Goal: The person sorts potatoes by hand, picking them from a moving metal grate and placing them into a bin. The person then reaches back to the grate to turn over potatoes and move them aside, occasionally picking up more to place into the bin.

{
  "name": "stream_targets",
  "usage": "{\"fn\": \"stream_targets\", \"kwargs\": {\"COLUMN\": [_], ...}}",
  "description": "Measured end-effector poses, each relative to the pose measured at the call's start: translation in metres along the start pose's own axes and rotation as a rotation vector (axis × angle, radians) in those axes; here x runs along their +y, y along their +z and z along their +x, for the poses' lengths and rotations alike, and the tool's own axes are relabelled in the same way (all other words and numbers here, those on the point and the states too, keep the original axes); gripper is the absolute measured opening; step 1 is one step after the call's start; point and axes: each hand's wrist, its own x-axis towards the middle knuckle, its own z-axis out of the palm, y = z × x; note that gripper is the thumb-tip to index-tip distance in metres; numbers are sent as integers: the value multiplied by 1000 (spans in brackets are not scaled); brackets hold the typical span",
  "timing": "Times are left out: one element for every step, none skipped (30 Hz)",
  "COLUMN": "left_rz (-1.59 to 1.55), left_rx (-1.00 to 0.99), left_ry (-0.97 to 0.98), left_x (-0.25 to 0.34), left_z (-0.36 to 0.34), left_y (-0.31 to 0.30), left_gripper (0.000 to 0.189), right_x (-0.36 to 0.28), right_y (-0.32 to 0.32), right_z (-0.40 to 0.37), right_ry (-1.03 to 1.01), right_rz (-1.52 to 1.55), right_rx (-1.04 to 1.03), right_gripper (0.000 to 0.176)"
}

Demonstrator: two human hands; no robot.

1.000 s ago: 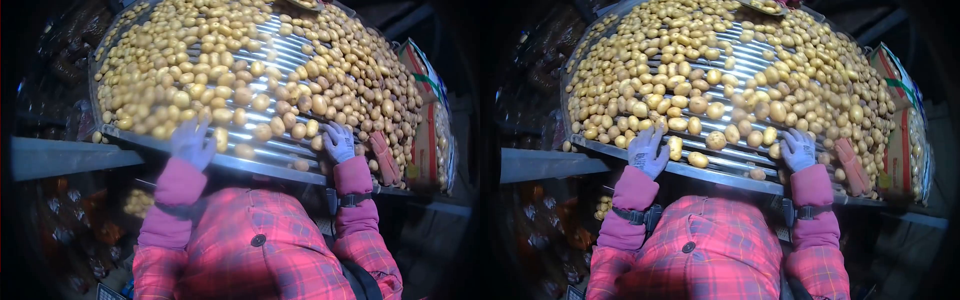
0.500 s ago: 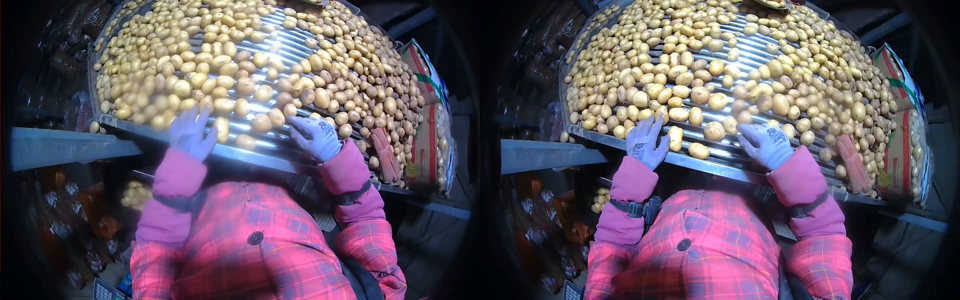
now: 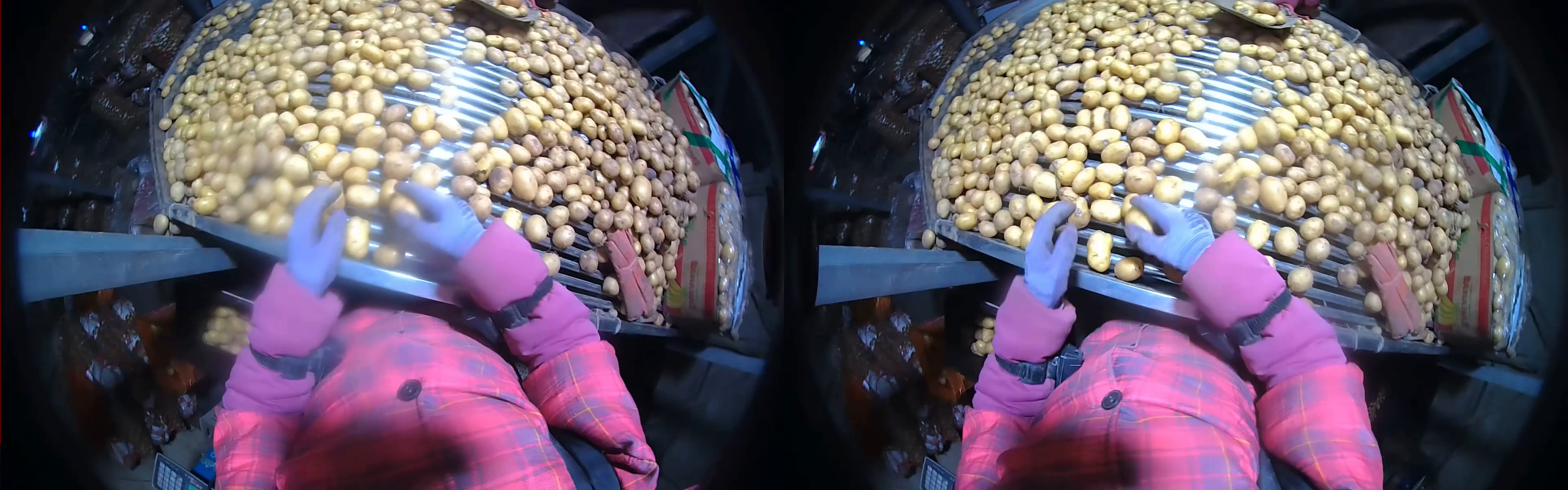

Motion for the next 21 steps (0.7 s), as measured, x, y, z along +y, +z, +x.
{"fn": "stream_targets", "kwargs": {"left_rz": [-599, -1202, -1023, -824, -1015, -1008, -1244, -1478, -1648, -1608, -1669, -1732, -1731, -1776, -1823, -1830, -1875, -1919, -1924, -1883, -1843], "left_rx": [-46, -85, -270, -439, -296, -325, -263, -192, -188, -200, -181, -166, -155, -140, -130, -128, -117, -102, -94, -141, -197], "left_ry": [-445, -879, -577, -283, -457, -543, -600, -658, -991, -902, -909, -915, -916, -982, -1052, -1056, -1100, -1145, -1149, -1145, -1141], "left_x": [29, 43, 34, 18, 5, 7, 13, 19, 19, 25, 17, 9, 5, 1, 1, 1, 1, 2, 3, 5, 9], "left_z": [13, 22, 18, 10, 3, 6, 7, 8, 21, 21, 20, 19, 20, 20, 20, 21, 22, 23, 23, 25, 29], "left_y": [-6, -11, -2, 15, 33, 28, 27, 24, 10, 3, 6, 11, 12, 14, 16, 17, 15, 13, 10, 8, 8], "left_gripper": [46, 45, 45, 46, 42, 39, 38, 37, 37, 37, 38, 39, 39, 41, 43, 43, 46, 49, 49, 53, 57], "right_x": [-22, -45, -44, -42, -32, -7, -2, 3, 0, -5, -11, -18, -25, -28, -26, -25, -24, -25, -19, -10, -3], "right_y": [-5, -12, -22, -36, -38, -40, -44, -44, -39, -34, -29, -20, -9, -3, -2, -6, -10, -13, -14, -16, -20], "right_z": [-3, -3, 8, 22, 33, 39, 43, 47, 53, 60, 67, 72, 74, 75, 79, 82, 86, 91, 97, 103, 104], "right_ry": [13, 20, 37, 53, 231, 67, 1, -64, -62, -139, -225, -236, -172, -101, -131, -129, -76, -24, -24, 51, 130], "right_rz": [47, 91, 57, 24, 366, 408, 139, -127, -116, -476, -837, -832, -939, -1046, -994, -999, -907, -814, -817, -517, -217], "right_rx": [-17, -29, -80, -133, 101, 259, 291, 316, 300, 188, 75, 68, 121, 176, 174, 167, 129, 88, 79, 57, 44], "right_gripper": [44, 42, 41, 40, 40, 37, 36, 36, 36, 35, 36, 36, 37, 39, 44, 44, 49, 54, 54, 52, 50]}}
